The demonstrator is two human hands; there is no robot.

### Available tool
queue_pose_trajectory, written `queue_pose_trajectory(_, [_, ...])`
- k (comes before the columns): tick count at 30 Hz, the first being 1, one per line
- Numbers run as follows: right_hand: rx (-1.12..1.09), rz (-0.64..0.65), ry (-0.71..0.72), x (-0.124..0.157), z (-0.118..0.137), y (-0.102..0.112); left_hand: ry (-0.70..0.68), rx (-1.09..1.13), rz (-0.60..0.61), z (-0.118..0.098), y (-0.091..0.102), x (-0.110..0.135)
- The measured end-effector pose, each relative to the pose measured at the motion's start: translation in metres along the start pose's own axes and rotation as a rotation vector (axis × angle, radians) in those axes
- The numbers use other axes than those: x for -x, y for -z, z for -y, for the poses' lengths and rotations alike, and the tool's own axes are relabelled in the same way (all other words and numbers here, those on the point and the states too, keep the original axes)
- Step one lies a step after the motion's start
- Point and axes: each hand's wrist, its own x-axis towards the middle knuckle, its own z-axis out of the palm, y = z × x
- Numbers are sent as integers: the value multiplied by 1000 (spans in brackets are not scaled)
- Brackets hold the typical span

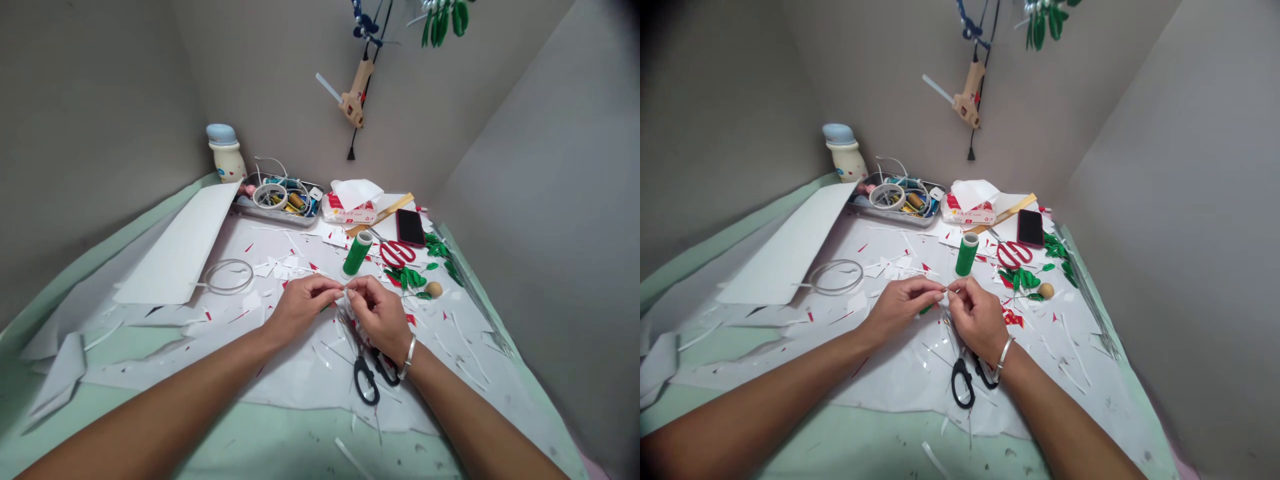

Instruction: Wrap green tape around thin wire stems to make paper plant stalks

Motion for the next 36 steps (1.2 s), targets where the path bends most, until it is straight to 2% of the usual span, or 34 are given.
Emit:
queue_pose_trajectory(12, [47, -20, 1, -1, -4, -2, -36, -69, 17, -2, -3, 3])
queue_pose_trajectory(21, [9, -13, -43, -2, -5, -3, -152, -222, -11, 0, -4, 4])
queue_pose_trajectory(27, [-36, -6, -64, -3, -2, -3, -293, -396, -42, 3, -7, 5])
queue_pose_trajectory(36, [-130, -31, -53, -5, -2, -5, -327, -448, -115, 5, -7, 4])
